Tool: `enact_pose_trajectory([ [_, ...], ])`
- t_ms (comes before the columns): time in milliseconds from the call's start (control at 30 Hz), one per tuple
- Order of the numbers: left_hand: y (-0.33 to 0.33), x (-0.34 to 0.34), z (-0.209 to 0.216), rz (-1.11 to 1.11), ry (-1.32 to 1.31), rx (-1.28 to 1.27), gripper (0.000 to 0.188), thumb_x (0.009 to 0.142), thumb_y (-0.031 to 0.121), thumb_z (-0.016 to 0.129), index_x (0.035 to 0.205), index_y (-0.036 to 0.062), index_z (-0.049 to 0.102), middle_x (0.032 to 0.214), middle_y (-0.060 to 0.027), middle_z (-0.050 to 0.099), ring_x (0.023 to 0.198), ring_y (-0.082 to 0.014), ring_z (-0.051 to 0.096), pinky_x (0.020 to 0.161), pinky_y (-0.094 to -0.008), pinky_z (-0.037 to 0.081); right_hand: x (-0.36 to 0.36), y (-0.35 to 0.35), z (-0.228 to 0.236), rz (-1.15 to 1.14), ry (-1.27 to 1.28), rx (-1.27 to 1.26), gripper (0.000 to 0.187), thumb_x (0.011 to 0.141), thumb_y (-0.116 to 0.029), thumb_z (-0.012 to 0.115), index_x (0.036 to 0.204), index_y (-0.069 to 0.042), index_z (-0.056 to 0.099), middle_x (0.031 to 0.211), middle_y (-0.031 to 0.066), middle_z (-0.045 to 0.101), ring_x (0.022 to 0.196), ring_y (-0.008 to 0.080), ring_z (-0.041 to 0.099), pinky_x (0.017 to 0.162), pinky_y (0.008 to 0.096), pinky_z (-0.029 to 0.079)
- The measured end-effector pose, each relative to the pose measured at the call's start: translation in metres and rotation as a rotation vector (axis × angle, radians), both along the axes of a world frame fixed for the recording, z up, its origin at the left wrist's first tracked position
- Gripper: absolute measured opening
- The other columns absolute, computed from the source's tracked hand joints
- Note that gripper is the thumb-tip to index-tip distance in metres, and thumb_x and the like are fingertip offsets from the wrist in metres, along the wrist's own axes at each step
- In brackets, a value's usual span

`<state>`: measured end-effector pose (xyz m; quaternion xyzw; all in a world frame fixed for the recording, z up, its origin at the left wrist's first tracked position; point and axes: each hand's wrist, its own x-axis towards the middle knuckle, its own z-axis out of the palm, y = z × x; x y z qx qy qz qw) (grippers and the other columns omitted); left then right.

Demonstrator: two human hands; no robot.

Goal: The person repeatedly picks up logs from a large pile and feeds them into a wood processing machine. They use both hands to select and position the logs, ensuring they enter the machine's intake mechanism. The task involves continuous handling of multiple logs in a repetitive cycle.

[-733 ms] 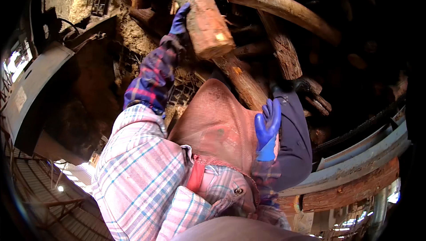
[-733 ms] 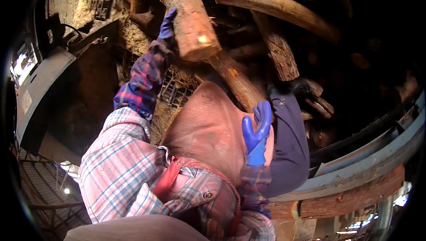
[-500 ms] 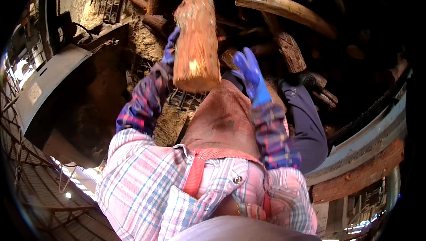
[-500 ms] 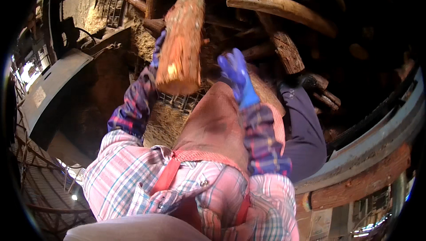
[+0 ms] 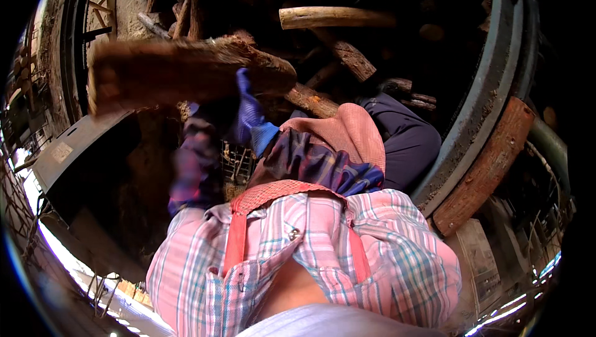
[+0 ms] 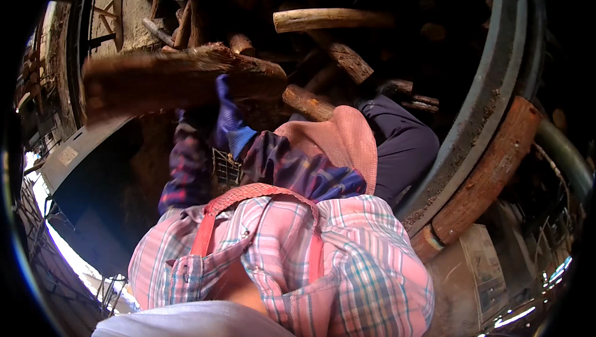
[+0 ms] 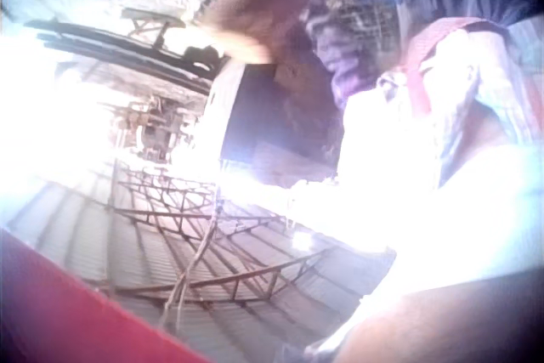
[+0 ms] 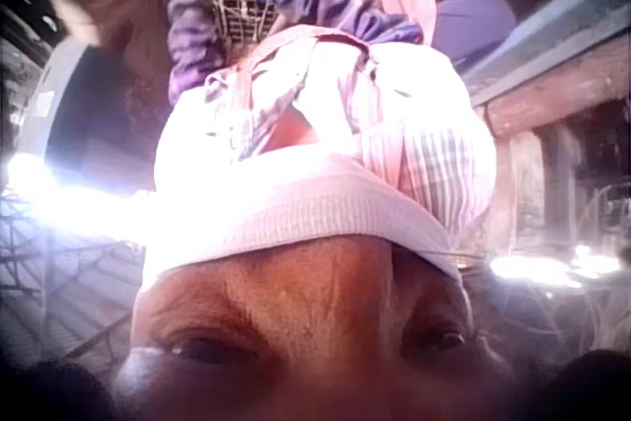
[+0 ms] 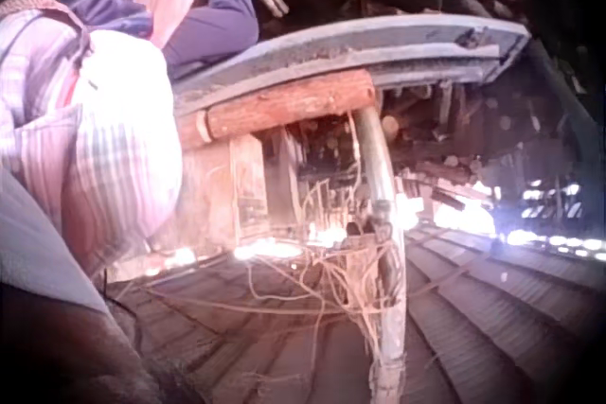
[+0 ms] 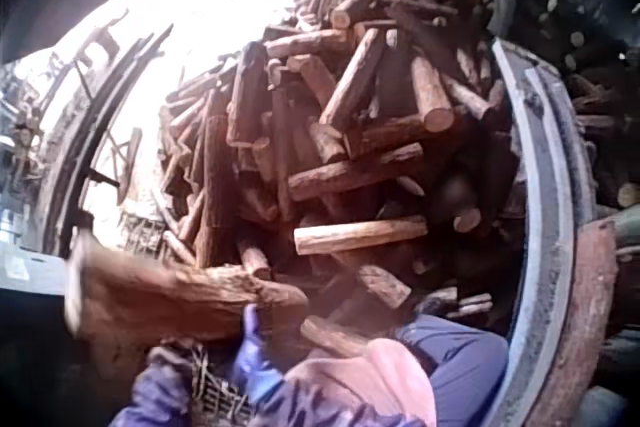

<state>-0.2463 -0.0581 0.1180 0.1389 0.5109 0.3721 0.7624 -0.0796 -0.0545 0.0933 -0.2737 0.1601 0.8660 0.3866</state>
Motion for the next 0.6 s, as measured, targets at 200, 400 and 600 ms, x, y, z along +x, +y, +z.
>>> enact_pose_trajectory([
  [200, 0.104, 0.109, -0.042, 0.148, -0.394, 0.085, 0.050, 0.092, 0.037, 0.047, 0.133, 0.0073, 0.045, 0.127, -0.0095, 0.053, 0.112, -0.0204, 0.053, 0.098, -0.0375, 0.039, 0.094, 0.049, 0.065, 0.184, -0.725, 0.864, 0.062, 0.082, -0.040, 0.065, 0.127, -0.001, 0.048, 0.116, 0.0127, 0.058, 0.108, 0.0207, 0.054, 0.093, 0.0349, 0.042],
  [400, 0.089, 0.210, -0.041, -0.096, -0.517, -0.058, 0.052, 0.092, 0.041, 0.046, 0.131, 0.0076, 0.047, 0.124, -0.0088, 0.055, 0.109, -0.0202, 0.055, 0.095, -0.0373, 0.040, 0.215, -0.025, 0.074, 0.399, -0.795, 0.700, 0.090, 0.075, -0.039, 0.076, 0.141, -0.003, 0.025, 0.134, 0.0135, 0.043, 0.126, 0.0239, 0.038, 0.106, 0.0360, 0.030],
  [600, 0.118, 0.353, 0.016, -0.486, -0.591, -0.024, 0.054, 0.091, 0.046, 0.045, 0.129, 0.0078, 0.049, 0.122, -0.0080, 0.057, 0.107, -0.0199, 0.056, 0.091, -0.0372, 0.042, 0.269, -0.073, 0.091, -0.112, -0.907, 0.641, 0.088, 0.072, -0.007, 0.074, 0.144, -0.006, 0.023, 0.140, 0.0098, 0.039, 0.129, 0.0204, 0.036, 0.107, 0.0337, 0.029],
])
